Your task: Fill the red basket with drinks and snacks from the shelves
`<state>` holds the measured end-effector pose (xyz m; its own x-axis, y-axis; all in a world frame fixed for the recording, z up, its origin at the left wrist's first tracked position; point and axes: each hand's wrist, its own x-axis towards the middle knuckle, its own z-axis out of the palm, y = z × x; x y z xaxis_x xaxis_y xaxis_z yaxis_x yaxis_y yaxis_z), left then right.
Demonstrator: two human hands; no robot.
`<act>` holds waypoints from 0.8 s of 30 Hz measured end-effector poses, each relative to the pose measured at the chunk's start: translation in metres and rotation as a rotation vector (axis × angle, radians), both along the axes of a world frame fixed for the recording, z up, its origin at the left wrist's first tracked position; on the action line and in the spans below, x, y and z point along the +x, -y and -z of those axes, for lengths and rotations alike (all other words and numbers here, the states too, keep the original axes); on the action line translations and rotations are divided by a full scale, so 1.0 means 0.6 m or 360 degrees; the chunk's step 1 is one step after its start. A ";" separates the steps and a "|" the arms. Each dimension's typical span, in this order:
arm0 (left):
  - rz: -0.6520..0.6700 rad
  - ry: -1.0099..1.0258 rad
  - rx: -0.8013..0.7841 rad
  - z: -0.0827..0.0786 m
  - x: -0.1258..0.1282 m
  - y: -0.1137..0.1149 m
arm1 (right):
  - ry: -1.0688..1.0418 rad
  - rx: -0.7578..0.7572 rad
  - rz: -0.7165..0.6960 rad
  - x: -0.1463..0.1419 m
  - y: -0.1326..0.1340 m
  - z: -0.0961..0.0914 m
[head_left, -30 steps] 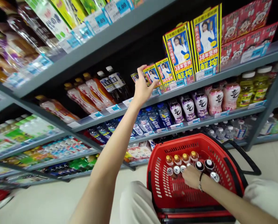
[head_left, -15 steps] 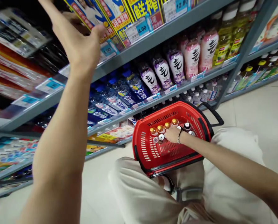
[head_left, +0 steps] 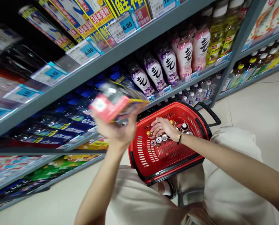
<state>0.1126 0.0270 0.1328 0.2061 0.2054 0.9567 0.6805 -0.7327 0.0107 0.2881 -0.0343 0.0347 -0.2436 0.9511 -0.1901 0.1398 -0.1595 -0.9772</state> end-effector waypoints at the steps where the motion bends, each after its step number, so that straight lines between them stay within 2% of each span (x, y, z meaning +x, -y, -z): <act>1: 0.0019 -0.0023 -0.0086 0.043 0.009 0.030 | -0.0322 -0.0203 0.0126 -0.003 0.003 0.001; 3: 0.0132 -0.0069 -0.0517 0.113 0.022 0.077 | -0.0939 -0.0596 0.0375 -0.007 0.012 0.005; 4: 0.0205 -0.0064 -0.0691 0.139 0.025 0.091 | -0.1138 -0.0720 0.0446 -0.010 0.019 0.010; 5: 0.0283 -0.0094 -0.0841 0.158 0.025 0.101 | -0.1222 -0.0777 0.0464 -0.013 0.026 0.016; 7: 0.0427 -0.0153 -0.1009 0.180 0.019 0.108 | -0.1257 -0.0812 0.0431 -0.021 0.039 0.032; 9: 0.0516 -0.0153 -0.1097 0.187 0.011 0.106 | -0.1257 -0.0844 0.0377 -0.029 0.044 0.049; 13: 0.0564 -0.0036 -0.1263 0.181 0.002 0.094 | -0.1307 -0.0870 0.0322 -0.041 0.030 0.069; 18: 0.0678 -0.0110 -0.1346 0.179 -0.006 0.085 | -0.1332 -0.0862 0.0438 -0.038 0.014 0.057; 20: 0.0755 0.0048 -0.1451 0.180 -0.013 0.076 | -0.1351 -0.0801 0.0425 -0.033 0.017 0.048; 22: 0.0702 0.0337 -0.1588 0.184 -0.025 0.059 | -0.1405 -0.0750 0.0373 -0.025 0.022 0.039; 24: 0.0503 0.0428 -0.1789 0.190 -0.038 0.035 | -0.1479 -0.0732 0.0340 -0.017 0.025 0.029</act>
